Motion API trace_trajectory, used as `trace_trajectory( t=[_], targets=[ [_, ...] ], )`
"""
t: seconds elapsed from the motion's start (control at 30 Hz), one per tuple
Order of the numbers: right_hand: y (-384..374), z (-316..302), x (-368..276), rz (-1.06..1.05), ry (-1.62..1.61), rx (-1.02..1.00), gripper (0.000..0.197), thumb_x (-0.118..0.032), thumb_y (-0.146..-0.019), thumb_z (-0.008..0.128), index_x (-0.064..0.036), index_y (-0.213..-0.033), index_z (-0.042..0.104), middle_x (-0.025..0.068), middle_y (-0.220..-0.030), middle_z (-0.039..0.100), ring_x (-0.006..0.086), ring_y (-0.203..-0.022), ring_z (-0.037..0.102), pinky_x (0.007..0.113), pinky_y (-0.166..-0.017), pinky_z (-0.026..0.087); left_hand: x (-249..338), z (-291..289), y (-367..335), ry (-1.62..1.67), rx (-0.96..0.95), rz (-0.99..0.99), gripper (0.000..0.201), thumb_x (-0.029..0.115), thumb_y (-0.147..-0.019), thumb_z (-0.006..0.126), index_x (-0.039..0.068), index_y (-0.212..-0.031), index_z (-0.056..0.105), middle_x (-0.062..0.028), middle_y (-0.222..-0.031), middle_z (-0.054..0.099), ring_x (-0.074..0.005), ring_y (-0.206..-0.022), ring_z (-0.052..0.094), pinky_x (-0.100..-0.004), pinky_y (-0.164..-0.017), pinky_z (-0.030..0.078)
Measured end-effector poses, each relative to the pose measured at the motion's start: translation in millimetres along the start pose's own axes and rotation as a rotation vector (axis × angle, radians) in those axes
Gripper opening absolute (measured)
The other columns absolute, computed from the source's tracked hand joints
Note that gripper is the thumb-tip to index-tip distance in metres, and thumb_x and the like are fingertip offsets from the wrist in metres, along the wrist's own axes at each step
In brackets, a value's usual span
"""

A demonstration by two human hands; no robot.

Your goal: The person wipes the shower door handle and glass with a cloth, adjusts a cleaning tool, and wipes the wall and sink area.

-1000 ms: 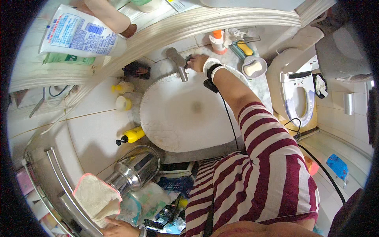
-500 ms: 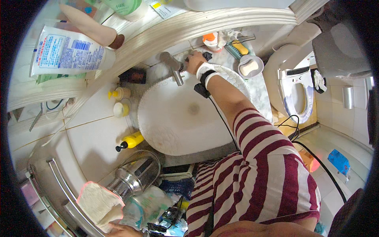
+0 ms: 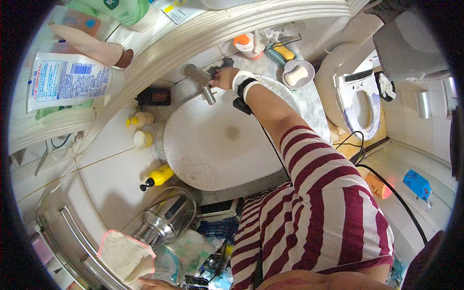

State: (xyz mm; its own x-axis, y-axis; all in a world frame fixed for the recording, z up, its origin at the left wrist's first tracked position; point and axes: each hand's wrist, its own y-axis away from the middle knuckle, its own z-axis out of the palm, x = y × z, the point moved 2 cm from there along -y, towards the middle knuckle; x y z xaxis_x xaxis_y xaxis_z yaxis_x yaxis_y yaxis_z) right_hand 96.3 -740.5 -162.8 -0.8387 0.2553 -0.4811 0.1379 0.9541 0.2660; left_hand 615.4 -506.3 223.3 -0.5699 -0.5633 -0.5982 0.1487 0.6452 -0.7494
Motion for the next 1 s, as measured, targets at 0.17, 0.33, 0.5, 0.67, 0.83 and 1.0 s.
trace_trajectory(
  t=[0.17,0.33,0.5,0.67,0.83,1.0],
  targets=[
    [47.4,-5.2,42.9,0.204,0.048,0.159,0.066,-0.051,-0.093,0.020,-0.0038,-0.092,0.066,0.0227,-0.087,0.064,0.0372,-0.089,0.061,0.045,-0.084,0.045,-7.4,-6.1,2.6,-0.016,-0.124,-0.011,0.070,0.049,-0.088,0.047,-0.012,-0.121,0.040,-0.0317,-0.123,0.043,-0.0425,-0.112,0.045,-0.0506,-0.096,0.035],
    [74.6,-40.6,50.6,0.258,0.006,0.154,0.073,-0.054,-0.092,0.016,0.0000,-0.094,0.065,0.0239,-0.095,0.062,0.0375,-0.096,0.059,0.043,-0.087,0.044,-33.2,37.7,24.7,-0.260,0.015,0.145,0.071,0.049,-0.089,0.045,-0.011,-0.127,0.036,-0.0320,-0.130,0.037,-0.0416,-0.120,0.040,-0.0508,-0.101,0.032],
    [47.4,-40.5,16.5,0.132,-0.157,-0.058,0.067,-0.057,-0.089,0.028,-0.0027,-0.111,0.059,0.0224,-0.118,0.054,0.0356,-0.115,0.048,0.040,-0.099,0.036,-37.1,45.4,20.5,-0.022,0.059,0.056,0.076,0.051,-0.088,0.047,-0.010,-0.130,0.031,-0.0285,-0.134,0.033,-0.0428,-0.122,0.036,-0.0525,-0.100,0.030],
    [12.1,-26.8,10.8,0.108,0.078,-0.082,0.046,-0.038,-0.090,0.036,-0.0025,-0.103,0.061,0.0191,-0.114,0.058,0.0326,-0.110,0.051,0.040,-0.093,0.041,-19.0,20.0,10.2,-0.017,-0.014,-0.005,0.078,0.053,-0.085,0.050,-0.009,-0.129,0.032,-0.0288,-0.131,0.035,-0.0437,-0.119,0.038,-0.0534,-0.096,0.033],
    [-42.1,25.2,30.0,-0.322,0.159,0.008,0.034,-0.027,-0.083,0.043,-0.0047,-0.099,0.062,0.0194,-0.108,0.060,0.0336,-0.104,0.054,0.041,-0.087,0.045,-11.8,10.8,6.3,0.057,-0.023,-0.002,0.080,0.055,-0.084,0.051,-0.008,-0.129,0.032,-0.0286,-0.130,0.036,-0.0440,-0.117,0.038,-0.0538,-0.094,0.034],
    [-29.1,27.4,22.3,-0.080,0.410,0.247,0.036,-0.030,-0.080,0.046,-0.0072,-0.102,0.064,0.0171,-0.108,0.061,0.0347,-0.103,0.054,0.040,-0.089,0.044,-37.5,26.1,4.7,0.029,-0.003,0.048,0.053,0.049,-0.087,0.051,-0.001,-0.102,0.056,-0.0170,-0.085,0.058,-0.0347,-0.074,0.056,-0.0442,-0.061,0.044]
  ],
)
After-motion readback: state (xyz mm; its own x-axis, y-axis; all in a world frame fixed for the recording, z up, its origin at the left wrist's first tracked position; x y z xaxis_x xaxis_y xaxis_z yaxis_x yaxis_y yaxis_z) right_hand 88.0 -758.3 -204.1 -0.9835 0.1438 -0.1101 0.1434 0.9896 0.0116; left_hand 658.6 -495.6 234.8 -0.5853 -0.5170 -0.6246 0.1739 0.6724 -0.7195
